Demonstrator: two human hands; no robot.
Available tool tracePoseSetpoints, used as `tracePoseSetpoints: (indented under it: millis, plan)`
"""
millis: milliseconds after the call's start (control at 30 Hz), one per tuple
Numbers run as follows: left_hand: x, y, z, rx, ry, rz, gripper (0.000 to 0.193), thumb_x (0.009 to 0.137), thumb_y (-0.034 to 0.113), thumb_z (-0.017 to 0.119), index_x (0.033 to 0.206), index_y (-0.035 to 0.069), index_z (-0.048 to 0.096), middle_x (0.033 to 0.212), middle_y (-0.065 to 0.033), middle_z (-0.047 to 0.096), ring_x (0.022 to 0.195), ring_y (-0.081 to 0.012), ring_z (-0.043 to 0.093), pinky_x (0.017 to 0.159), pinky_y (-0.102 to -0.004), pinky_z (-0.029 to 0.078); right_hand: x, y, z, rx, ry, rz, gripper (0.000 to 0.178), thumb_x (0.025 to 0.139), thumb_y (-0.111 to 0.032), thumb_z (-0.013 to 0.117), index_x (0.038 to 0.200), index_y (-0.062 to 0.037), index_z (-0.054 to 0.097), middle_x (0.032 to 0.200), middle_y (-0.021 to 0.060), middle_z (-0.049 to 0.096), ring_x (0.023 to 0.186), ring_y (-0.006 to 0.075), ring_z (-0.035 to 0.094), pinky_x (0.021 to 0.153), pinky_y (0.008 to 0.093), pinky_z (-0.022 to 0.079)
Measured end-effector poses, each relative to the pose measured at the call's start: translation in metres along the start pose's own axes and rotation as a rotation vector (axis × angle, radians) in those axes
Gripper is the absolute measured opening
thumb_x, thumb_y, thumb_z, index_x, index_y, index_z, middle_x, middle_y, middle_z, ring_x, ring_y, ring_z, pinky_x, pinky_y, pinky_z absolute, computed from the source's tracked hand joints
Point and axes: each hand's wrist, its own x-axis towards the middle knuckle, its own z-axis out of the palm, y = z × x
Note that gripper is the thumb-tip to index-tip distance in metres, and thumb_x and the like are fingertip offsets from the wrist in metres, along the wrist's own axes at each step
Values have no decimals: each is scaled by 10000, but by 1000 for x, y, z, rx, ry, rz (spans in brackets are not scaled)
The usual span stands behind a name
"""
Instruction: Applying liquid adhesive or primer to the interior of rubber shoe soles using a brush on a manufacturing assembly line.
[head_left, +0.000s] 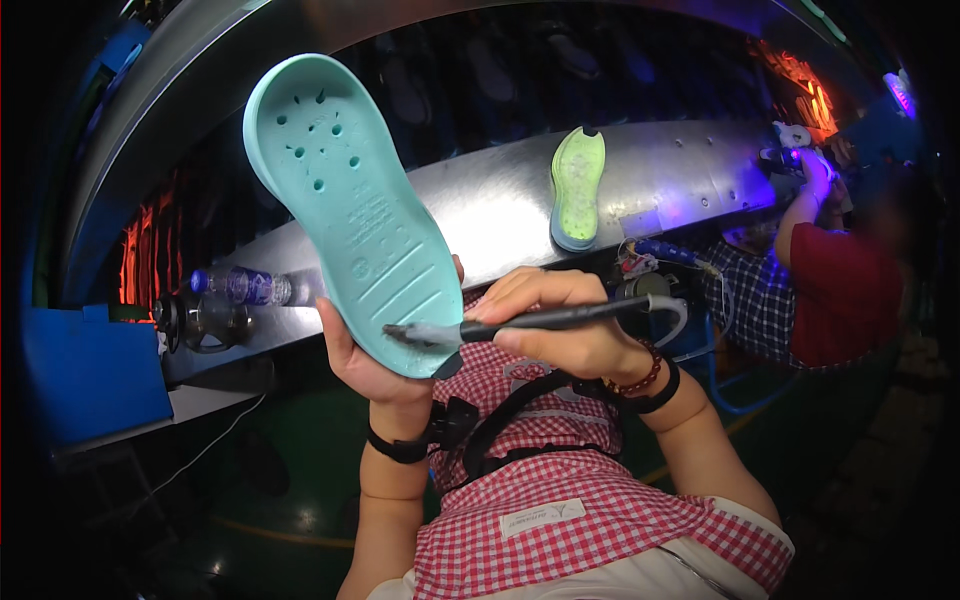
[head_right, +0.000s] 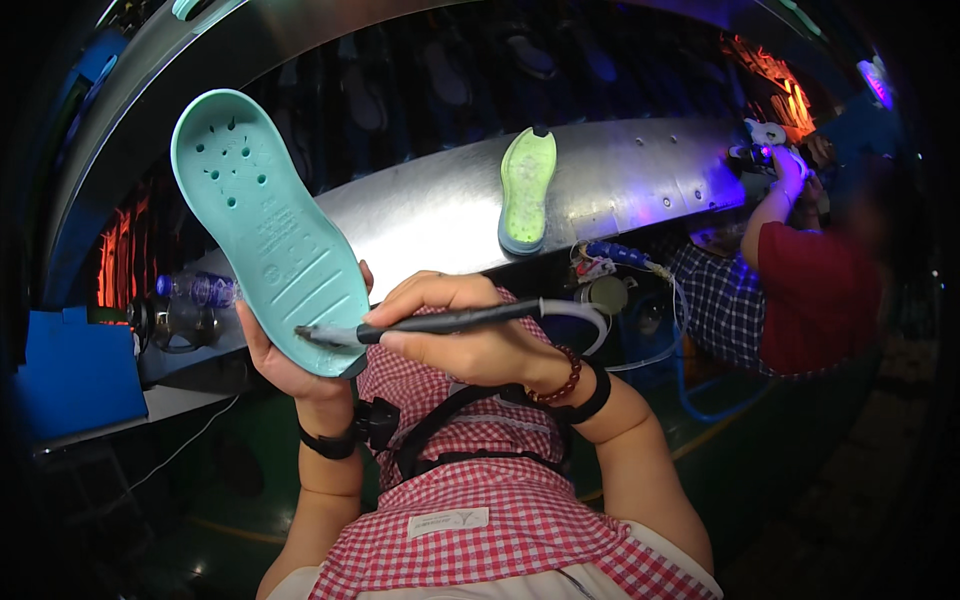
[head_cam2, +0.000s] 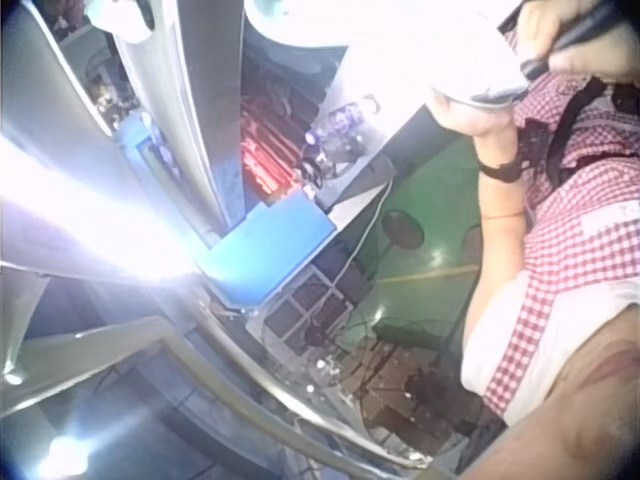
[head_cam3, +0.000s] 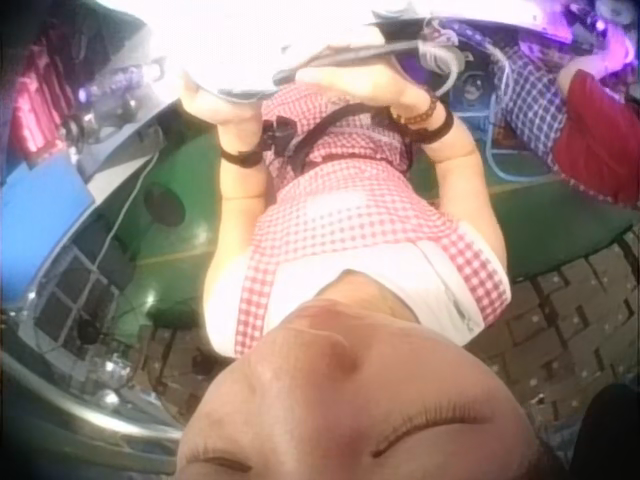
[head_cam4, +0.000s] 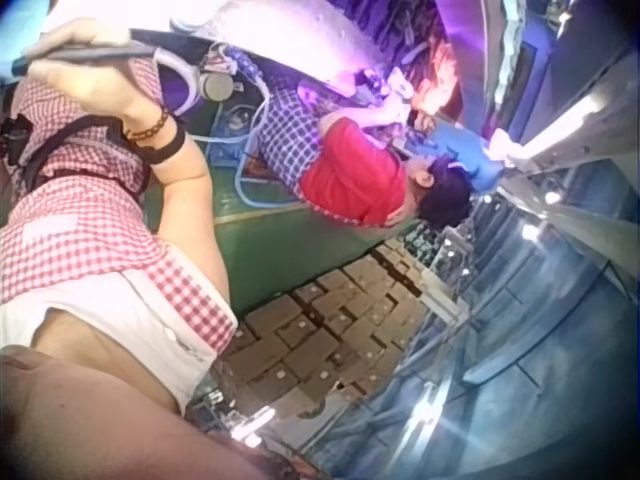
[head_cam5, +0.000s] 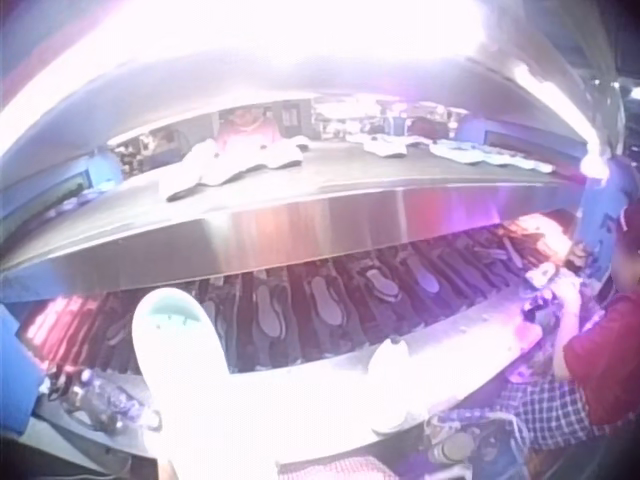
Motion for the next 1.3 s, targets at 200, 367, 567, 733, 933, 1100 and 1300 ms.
tracePoseSetpoints:
  millis: [200,367,567,733,933,1100,1300]
  plan:
    - [7,4,0,25,-16,11,604,910,512,376,1347,95,400,1314,-153,467,1149,-373,483,964,-610,340,11,-8,-1,-67,1,-151,216,721,31,688,934,4,664,912,121,660,862,198,633,768,289,501]
    - [11,6,-4,-30,-50,-33,613,911,519,369,1353,95,392,1328,-165,449,1159,-380,477,965,-619,340,16,-13,-8,-84,-164,-97,204,754,5,666,957,-7,669,930,116,665,858,193,633,777,289,500]
    - [14,12,1,99,-16,-69,658,895,536,387,1364,76,360,1320,-188,445,1155,-382,486,965,-589,372,30,-18,-23,-212,-319,-173,194,737,-13,694,931,-13,683,905,118,669,848,198,637,776,286,501]
    - [16,18,2,134,16,-111,662,891,540,391,1356,70,372,1309,-195,454,1145,-388,494,946,-593,389,27,-21,-20,-238,-275,-210,157,732,-40,709,884,-15,681,855,104,679,829,217,642,753,304,505]
    - [17,24,-2,99,82,-225,634,910,502,379,1329,27,395,1280,-200,484,1097,-375,537,923,-534,434,23,-24,-19,-106,-193,-241,177,721,-31,713,891,0,674,881,117,680,856,224,645,767,319,512]
    - [21,29,-2,96,58,-347,540,942,401,377,1285,-13,431,1201,-190,551,1079,-303,568,934,-420,461,26,-28,-18,-155,-440,-223,193,729,-25,708,917,-1,669,877,112,677,846,235,639,770,318,505]
    - [25,36,15,315,158,-595,469,923,297,449,1231,-56,472,1118,-185,593,975,-255,616,867,-350,496,35,-40,-25,-351,-478,-157,164,770,-75,687,924,-26,658,920,112,678,841,243,649,743,319,501]
